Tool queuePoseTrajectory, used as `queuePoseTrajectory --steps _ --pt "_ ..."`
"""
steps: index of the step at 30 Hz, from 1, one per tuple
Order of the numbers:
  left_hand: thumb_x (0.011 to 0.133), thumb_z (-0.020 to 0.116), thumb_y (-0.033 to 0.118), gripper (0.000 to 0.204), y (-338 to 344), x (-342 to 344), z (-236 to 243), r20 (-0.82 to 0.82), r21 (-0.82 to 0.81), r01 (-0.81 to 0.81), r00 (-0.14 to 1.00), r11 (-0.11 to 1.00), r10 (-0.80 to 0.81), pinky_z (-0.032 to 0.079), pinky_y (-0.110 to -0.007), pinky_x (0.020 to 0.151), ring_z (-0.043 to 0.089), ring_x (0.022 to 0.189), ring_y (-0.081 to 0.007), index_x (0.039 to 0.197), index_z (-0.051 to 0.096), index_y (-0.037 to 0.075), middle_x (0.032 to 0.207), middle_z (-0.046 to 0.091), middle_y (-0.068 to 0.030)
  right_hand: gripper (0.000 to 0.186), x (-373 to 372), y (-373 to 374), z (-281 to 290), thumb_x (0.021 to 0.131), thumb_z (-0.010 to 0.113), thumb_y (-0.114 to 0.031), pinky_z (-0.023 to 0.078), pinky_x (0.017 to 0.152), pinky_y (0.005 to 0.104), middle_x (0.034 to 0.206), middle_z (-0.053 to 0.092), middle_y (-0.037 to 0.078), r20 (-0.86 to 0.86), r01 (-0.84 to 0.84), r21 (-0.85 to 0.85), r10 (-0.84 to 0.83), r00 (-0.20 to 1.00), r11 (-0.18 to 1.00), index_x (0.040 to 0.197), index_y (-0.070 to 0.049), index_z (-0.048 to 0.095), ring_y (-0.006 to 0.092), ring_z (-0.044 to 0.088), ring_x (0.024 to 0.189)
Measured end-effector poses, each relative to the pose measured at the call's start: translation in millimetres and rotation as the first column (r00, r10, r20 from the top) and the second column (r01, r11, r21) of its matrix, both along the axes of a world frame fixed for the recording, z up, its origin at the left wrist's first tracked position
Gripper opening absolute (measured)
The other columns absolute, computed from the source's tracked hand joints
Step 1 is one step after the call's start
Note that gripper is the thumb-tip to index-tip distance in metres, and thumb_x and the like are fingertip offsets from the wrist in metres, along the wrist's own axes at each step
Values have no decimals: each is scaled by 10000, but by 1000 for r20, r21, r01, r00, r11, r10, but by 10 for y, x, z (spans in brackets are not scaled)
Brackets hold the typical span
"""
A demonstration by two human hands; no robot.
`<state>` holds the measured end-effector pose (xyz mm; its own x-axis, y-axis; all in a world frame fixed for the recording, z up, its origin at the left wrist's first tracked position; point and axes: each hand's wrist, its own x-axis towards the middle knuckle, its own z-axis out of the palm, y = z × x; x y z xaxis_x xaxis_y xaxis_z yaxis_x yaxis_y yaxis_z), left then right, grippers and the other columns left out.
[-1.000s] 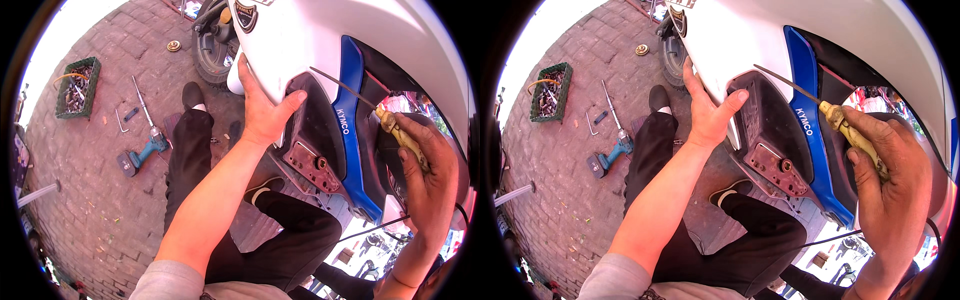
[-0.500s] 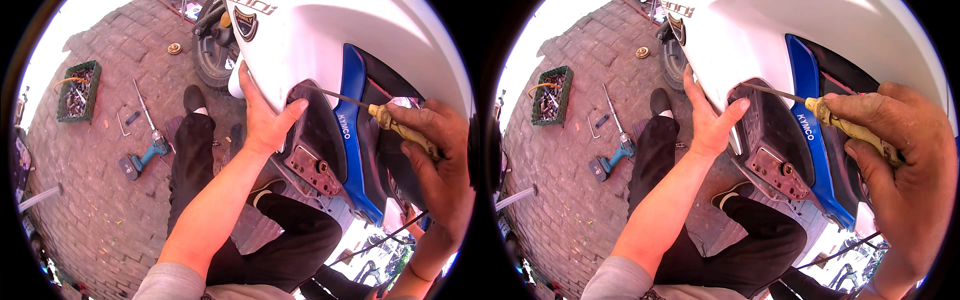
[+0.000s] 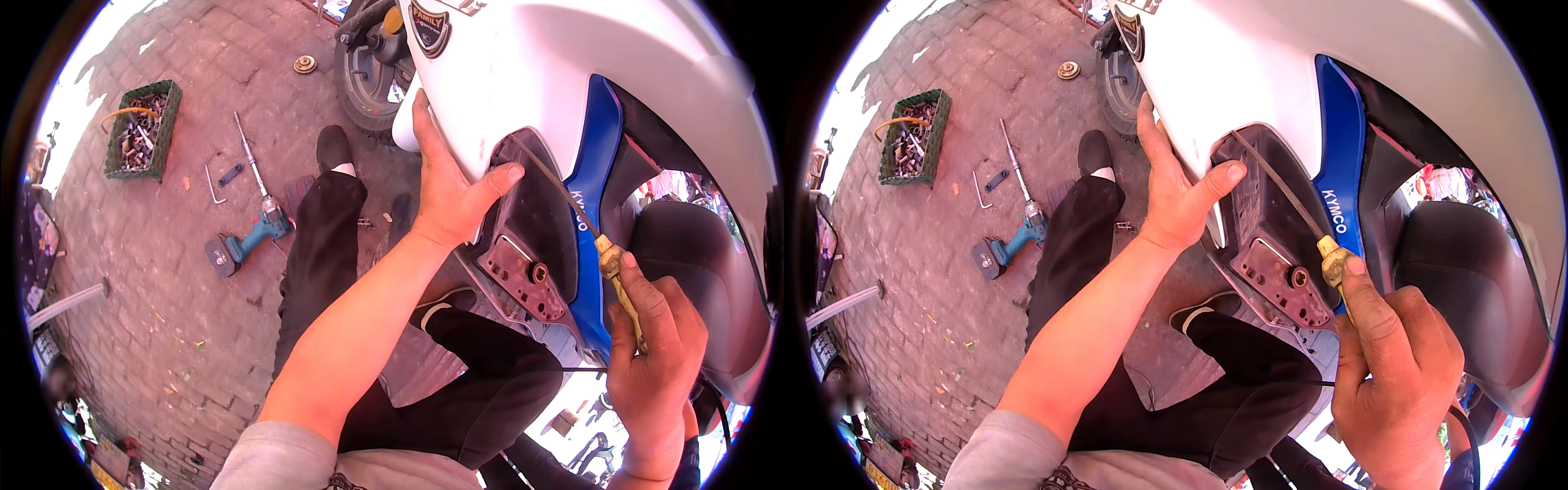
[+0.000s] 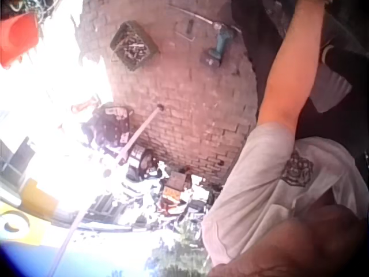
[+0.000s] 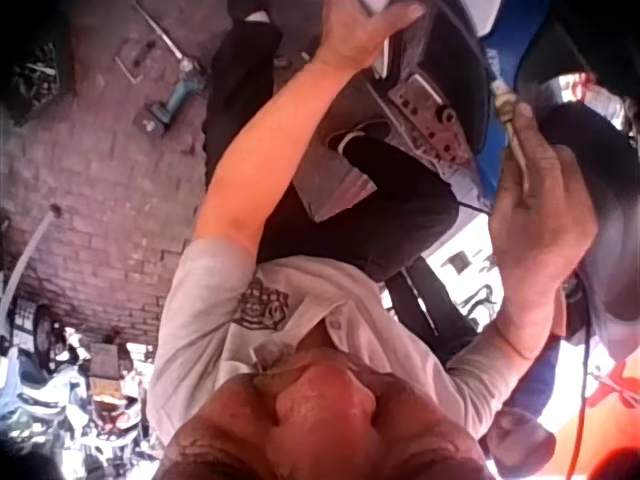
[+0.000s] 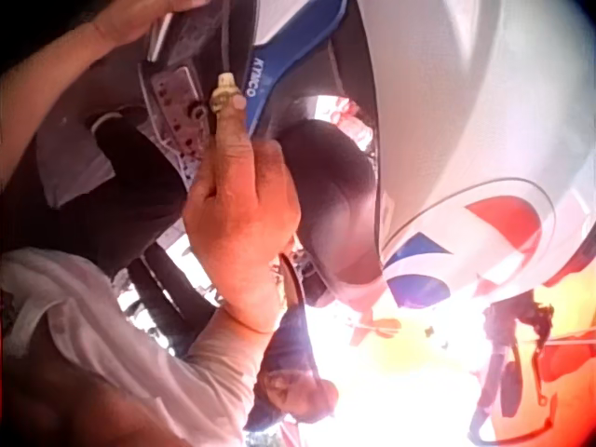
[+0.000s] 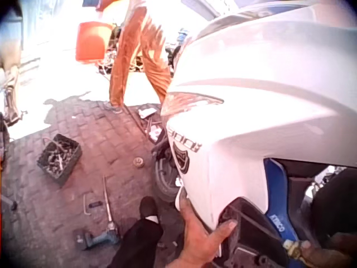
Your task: The person removes a plastic side panel from a white and blue scooter and uses a screwdriver to pry at the internal frame components.
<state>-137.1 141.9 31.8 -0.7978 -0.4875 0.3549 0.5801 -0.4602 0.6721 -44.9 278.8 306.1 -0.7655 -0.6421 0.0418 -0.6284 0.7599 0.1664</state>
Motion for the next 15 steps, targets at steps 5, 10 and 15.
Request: queuePoseTrajectory --steps 5,10,15 --pt "834 878 209 1275 42 -7 11 -13 38 -9 1000 999 10 391 -452 1183 450 1408 -302 1624 -115 79 1535 349 -166 529 74 146 -220 748 762 121 456 604 391 784 560 124 -28 22 -135 -26 999 991 1253 -30 714 290 567 667" --pt "834 880 204 1275 39 4 2 -33 50 -32 999 998 34 382 -445 1186 455 1404 -296 1626 -110 67 1523 368 -157 524 78 263 -335 755 764 123 480 629 383 819 603 139 -42 26 -175 -34 999 984 1253 -33 715 295 598 685" --pt "837 881 222 1285 96 -17 -34 -4 -32 -59 998 998 59 375 -439 1186 453 1400 -293 1622 -122 53 1518 377 -170 517 150 280 -368 762 760 124 500 660 381 842 623 147 -56 74 -204 -87 995 976 1249 -45 721 299 622 729"
